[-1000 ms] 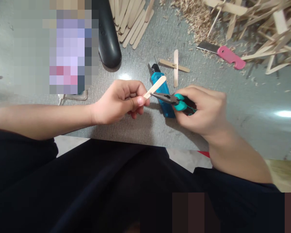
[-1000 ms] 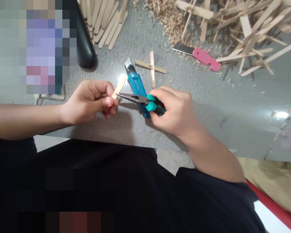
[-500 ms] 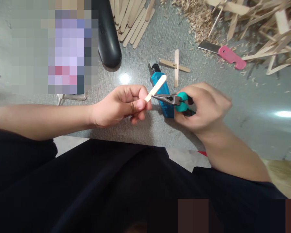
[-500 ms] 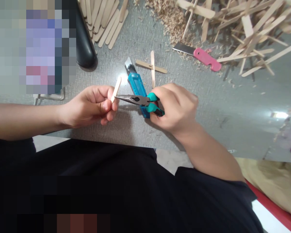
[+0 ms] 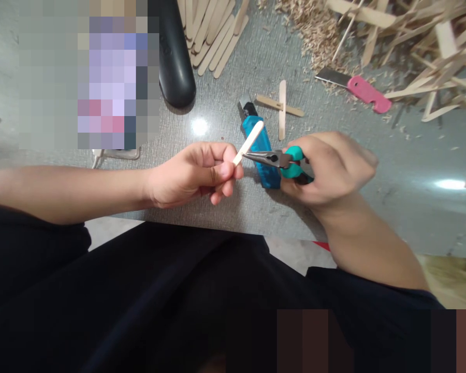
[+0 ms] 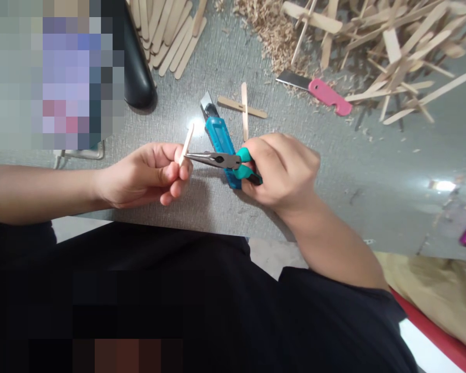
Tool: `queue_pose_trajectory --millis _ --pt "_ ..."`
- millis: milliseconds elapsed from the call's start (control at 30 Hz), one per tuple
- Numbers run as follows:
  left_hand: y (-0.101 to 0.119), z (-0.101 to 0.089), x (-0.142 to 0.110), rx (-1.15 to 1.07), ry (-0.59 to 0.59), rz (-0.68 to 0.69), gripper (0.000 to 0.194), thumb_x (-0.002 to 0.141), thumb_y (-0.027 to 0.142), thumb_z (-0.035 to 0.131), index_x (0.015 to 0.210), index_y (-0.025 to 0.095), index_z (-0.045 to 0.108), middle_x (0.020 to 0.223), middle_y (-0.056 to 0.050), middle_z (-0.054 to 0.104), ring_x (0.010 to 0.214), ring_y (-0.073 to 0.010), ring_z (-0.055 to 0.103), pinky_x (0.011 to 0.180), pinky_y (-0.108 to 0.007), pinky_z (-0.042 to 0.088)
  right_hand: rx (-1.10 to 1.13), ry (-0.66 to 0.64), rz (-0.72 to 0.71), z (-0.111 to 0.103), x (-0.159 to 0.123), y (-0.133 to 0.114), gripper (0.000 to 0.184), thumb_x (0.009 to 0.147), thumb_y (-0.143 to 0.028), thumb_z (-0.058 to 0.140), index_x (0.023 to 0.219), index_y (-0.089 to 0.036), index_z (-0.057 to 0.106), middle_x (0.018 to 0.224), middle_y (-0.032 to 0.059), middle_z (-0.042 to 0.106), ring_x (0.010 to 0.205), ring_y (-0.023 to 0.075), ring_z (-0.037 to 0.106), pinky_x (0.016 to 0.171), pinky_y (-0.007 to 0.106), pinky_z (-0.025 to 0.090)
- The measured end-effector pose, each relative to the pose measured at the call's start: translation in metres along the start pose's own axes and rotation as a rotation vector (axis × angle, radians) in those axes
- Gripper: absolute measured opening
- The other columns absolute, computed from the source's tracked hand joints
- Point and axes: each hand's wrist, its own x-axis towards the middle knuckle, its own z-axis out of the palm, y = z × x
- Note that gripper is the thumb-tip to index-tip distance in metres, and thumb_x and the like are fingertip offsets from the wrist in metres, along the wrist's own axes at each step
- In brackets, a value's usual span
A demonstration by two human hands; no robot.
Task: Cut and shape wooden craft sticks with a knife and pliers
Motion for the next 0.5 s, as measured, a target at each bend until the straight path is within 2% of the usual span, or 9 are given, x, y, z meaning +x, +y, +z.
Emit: queue_pose_trajectory --millis 167,233,367,500 --pt "-0.002 -0.006 0.004 0.428 0.244 0.253 0.031 0.092 0.025 0.098 0.085 0.019 0.068 0.071 0.002 0.070 0.057 -0.0079 0.065 0.053 -0.020 0.055 0.247 -0.230 0.189 -0.015 0.004 -0.004 0.030 0.089 -0.013 0.065 0.111 -0.031 0.075 0.088 0.0017 0.075 0.071 0.0214 0.065 0.064 0.036 0.047" --pt "-0.004 -0.009 0.005 0.570 0.298 0.329 0.026 0.096 0.022 0.090 0.084 0.020 0.067 0.071 0.001 0.069 0.056 -0.0085 0.064 0.052 -0.022 0.052 0.320 -0.335 0.305 -0.020 0.006 -0.008 0.026 0.091 -0.014 0.065 0.107 -0.031 0.077 0.086 0.0018 0.074 0.072 0.0221 0.068 0.066 0.036 0.050" --pt "-0.007 -0.014 0.005 0.820 0.336 0.500 0.022 0.103 0.023 0.075 0.083 0.022 0.066 0.070 0.000 0.067 0.058 -0.0100 0.062 0.053 -0.027 0.047 0.451 -0.420 0.482 -0.027 0.013 -0.015 0.011 0.093 -0.023 0.074 0.097 -0.030 0.081 0.080 0.0014 0.075 0.068 0.0220 0.068 0.065 0.038 0.053" --pt "-0.005 -0.020 0.004 1.060 0.327 0.738 0.018 0.098 0.017 0.074 0.083 0.024 0.067 0.069 0.003 0.068 0.058 -0.0100 0.057 0.056 -0.031 0.041 0.611 -0.554 0.636 -0.035 0.022 -0.017 0.010 0.093 -0.025 0.077 0.093 -0.028 0.087 0.072 -0.0006 0.075 0.061 0.0189 0.065 0.057 0.033 0.047"
